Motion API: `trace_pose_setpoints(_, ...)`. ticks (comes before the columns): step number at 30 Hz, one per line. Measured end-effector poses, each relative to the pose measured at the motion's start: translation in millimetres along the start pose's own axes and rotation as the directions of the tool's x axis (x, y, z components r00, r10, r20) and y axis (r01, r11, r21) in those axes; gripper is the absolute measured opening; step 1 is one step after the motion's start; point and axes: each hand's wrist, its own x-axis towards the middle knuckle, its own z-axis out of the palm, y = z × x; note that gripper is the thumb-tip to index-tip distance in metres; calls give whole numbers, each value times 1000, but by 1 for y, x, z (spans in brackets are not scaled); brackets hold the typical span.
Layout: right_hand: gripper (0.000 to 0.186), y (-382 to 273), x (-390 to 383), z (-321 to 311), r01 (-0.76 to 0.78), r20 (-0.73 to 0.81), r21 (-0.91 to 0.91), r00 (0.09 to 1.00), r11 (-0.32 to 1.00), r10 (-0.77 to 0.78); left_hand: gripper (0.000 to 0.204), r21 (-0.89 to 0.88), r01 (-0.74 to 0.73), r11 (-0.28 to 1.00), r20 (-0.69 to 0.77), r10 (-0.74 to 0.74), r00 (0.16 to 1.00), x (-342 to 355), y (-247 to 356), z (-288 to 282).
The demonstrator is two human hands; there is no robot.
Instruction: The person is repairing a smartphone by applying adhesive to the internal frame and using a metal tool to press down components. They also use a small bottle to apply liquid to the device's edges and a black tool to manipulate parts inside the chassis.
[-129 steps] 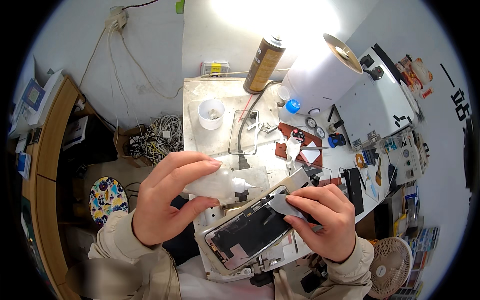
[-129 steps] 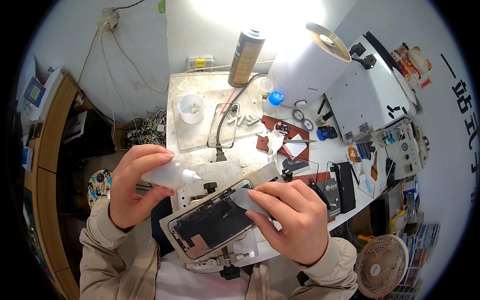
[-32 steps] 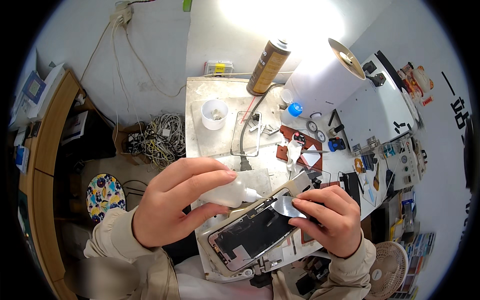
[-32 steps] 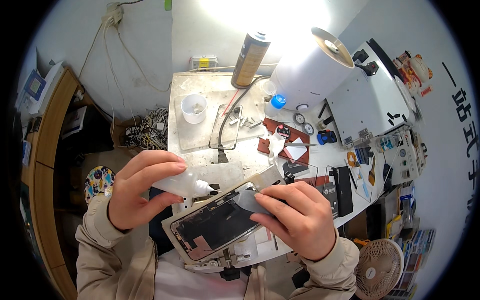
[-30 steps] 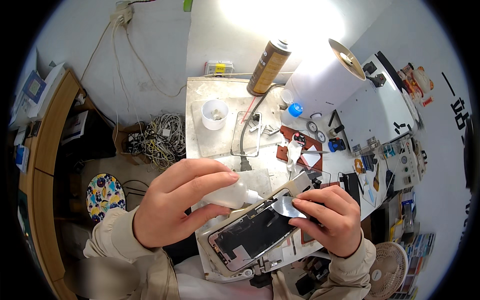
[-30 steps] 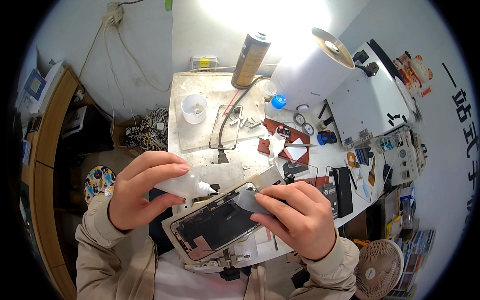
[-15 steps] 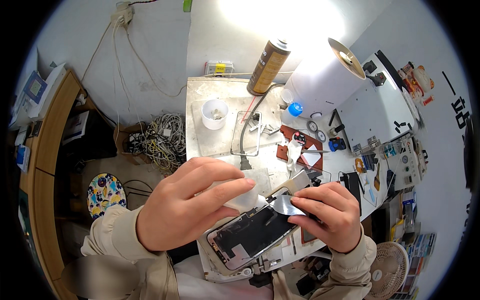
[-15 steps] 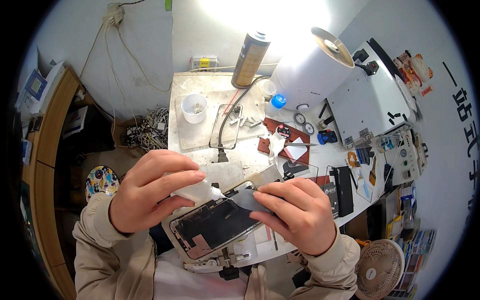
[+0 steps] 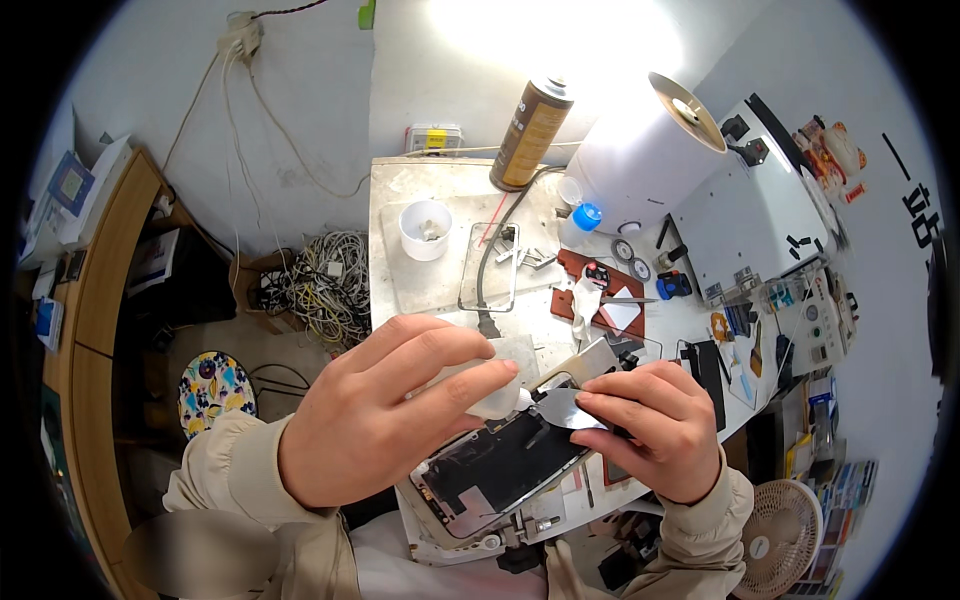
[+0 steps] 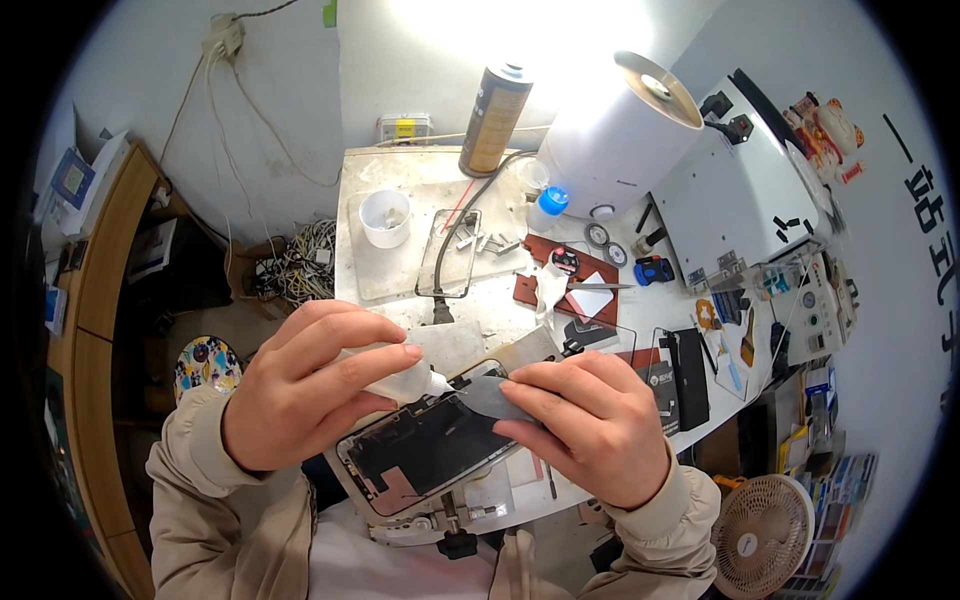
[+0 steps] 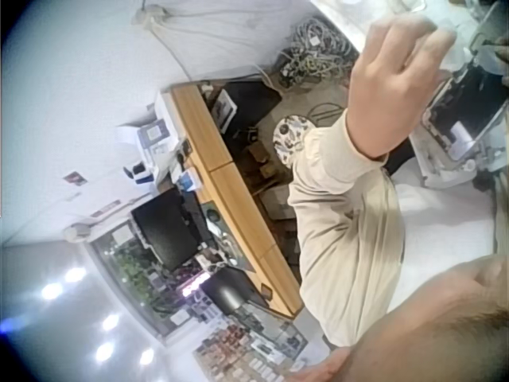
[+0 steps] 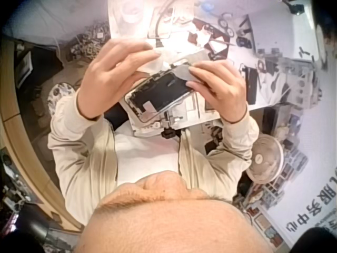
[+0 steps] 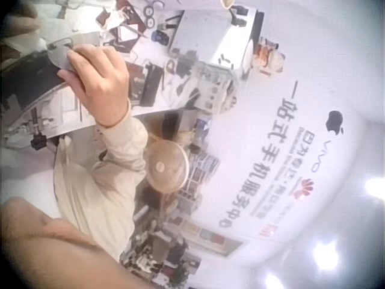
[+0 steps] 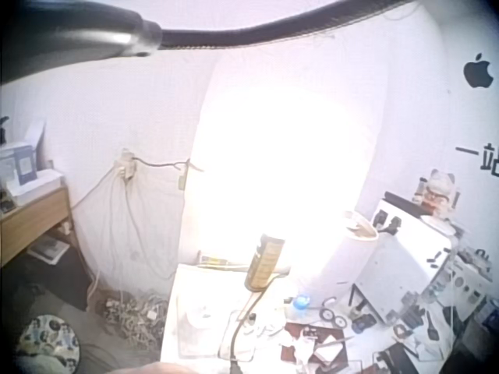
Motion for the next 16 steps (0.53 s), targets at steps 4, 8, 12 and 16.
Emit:
trace_pose_setpoints(4,35,1,-2,2,-10,-9,20,1000,1000,10,53,-76,13,997,-42,-16,999,-2,-4,0)
trace_pose_setpoints(8,35,2,-4,6,-23,-24,39,999,999,24,56,-142,57,988,-100,-72,992,-9,-7,1)
trace_pose_setpoints(12,34,0,-4,6,-29,-37,45,999,999,30,57,-141,76,987,-123,-94,988,-15,-11,-2)
trace_pose_setpoints(16,34,0,-4,6,-30,-33,43,999,999,31,56,-136,92,986,-120,-109,987,-18,-13,-5)
